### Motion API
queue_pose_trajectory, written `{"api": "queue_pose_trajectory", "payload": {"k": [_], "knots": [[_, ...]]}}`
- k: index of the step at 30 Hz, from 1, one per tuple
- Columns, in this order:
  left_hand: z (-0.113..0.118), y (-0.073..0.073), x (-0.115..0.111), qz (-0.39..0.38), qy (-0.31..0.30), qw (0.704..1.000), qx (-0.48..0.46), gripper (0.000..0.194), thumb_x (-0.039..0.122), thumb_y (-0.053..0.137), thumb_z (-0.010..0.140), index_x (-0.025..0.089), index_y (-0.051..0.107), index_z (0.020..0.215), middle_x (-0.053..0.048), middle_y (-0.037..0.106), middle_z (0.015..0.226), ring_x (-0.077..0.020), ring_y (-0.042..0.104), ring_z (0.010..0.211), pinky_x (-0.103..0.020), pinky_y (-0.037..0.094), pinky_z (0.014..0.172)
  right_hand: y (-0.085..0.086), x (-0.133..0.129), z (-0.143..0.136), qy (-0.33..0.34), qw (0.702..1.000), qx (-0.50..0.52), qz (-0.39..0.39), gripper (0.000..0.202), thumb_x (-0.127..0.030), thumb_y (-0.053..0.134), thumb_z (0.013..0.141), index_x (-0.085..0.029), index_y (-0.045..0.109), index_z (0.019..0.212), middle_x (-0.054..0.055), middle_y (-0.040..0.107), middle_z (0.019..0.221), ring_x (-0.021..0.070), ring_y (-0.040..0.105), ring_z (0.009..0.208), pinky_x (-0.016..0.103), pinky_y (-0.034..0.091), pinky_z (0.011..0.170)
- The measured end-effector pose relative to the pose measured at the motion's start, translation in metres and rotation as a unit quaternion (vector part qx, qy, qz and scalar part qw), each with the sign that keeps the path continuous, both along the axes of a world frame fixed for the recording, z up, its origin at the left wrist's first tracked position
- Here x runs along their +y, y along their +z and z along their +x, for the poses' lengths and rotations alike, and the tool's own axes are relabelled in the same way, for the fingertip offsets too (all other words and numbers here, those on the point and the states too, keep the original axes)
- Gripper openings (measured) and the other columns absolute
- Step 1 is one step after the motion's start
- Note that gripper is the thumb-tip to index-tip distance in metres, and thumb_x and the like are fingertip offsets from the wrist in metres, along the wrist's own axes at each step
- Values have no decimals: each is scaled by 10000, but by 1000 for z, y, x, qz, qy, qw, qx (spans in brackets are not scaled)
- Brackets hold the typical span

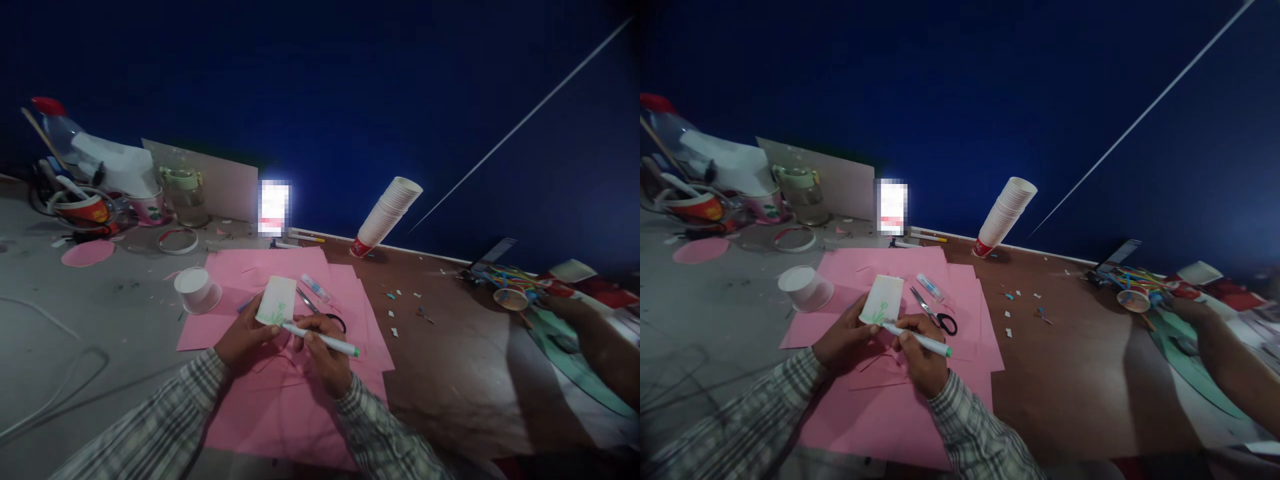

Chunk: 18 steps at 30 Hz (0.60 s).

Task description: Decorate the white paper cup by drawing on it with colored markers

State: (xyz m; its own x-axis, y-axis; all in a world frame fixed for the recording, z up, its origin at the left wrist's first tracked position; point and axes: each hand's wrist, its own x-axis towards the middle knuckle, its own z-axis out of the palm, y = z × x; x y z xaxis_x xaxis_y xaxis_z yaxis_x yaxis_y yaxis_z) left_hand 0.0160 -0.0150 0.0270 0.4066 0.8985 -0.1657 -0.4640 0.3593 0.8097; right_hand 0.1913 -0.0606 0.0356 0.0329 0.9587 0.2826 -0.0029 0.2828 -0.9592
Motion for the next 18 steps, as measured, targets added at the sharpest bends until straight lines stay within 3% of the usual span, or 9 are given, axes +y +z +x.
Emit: {"api": "queue_pose_trajectory", "payload": {"k": [5,11,18], "knots": [[1,-3,1,11,12,1000,-9,788,343,1026,585,211,655,1268,-58,760,983,-234,696,884,-314,560,760,0,-1,-1,3,1000,-1,6,310,-522,653,963,-222,721,930,4,692,616,203,662,601,335,558,597],[-1,-3,2,35,4,999,17,694,348,1006,632,209,670,1222,-13,720,902,-182,643,785,-276,525,700,-1,0,-3,-58,997,43,-8,253,-463,651,964,-221,712,926,6,703,648,179,639,577,288,508,543],[2,1,1,33,26,999,24,736,358,1010,584,192,675,1218,-24,717,894,-199,640,808,-262,497,670,-1,0,-2,-23,998,50,-9,226,-433,678,936,-217,722,885,-4,674,612,191,651,597,321,555,611]]}}
